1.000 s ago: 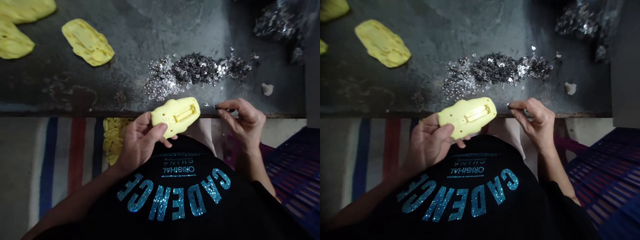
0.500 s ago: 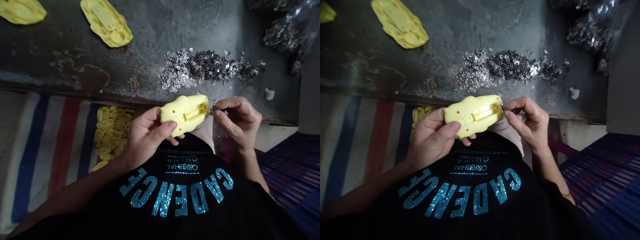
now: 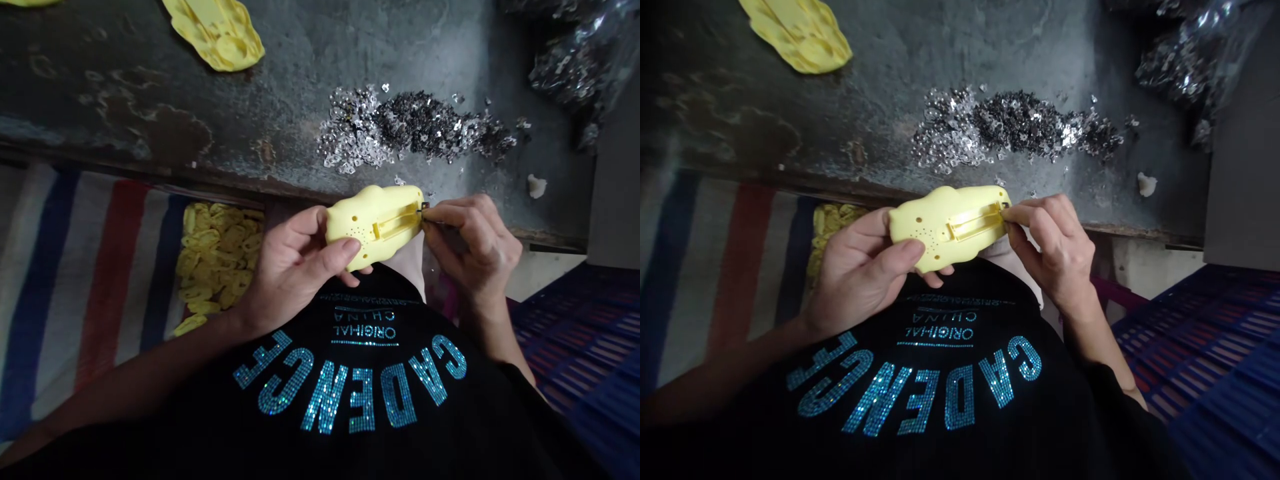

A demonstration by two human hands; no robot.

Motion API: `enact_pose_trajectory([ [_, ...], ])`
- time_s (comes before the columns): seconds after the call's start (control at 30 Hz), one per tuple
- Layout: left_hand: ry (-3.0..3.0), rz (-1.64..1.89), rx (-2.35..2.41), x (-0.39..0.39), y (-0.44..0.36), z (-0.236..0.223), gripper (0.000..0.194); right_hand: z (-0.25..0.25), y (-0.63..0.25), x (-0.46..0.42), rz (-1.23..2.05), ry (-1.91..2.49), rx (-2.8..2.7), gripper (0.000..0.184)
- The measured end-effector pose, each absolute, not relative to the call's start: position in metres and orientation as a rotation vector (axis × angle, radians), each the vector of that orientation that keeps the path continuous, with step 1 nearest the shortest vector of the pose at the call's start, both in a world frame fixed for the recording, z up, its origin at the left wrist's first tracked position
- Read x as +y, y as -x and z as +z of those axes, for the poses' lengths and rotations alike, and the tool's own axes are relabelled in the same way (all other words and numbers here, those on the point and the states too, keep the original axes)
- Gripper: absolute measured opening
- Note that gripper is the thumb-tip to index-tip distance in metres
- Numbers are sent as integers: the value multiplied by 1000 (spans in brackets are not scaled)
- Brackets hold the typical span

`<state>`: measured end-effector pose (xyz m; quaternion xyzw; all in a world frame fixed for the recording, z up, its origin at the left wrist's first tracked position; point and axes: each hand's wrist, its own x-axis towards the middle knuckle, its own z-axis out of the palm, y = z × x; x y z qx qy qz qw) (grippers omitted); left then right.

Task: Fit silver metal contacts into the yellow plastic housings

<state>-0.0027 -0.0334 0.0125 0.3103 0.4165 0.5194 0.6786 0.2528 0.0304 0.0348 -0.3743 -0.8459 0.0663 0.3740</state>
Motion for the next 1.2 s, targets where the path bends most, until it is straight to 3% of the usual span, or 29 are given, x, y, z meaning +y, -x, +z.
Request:
enact_pose_trajectory([
  [0.6, -675, 1169, 896, -31, 0, 15, 11, 31, -251, 24, 145, 1033, -2127, 30],
  [0.9, -690, 1130, 908, -30, 1, 11, 17, 28, -246, 22, 114, 1042, -2098, 30],
  [1.2, -679, 1131, 906, -31, 2, 11, 17, 28, -249, 18, 156, 1083, -2074, 23],
])
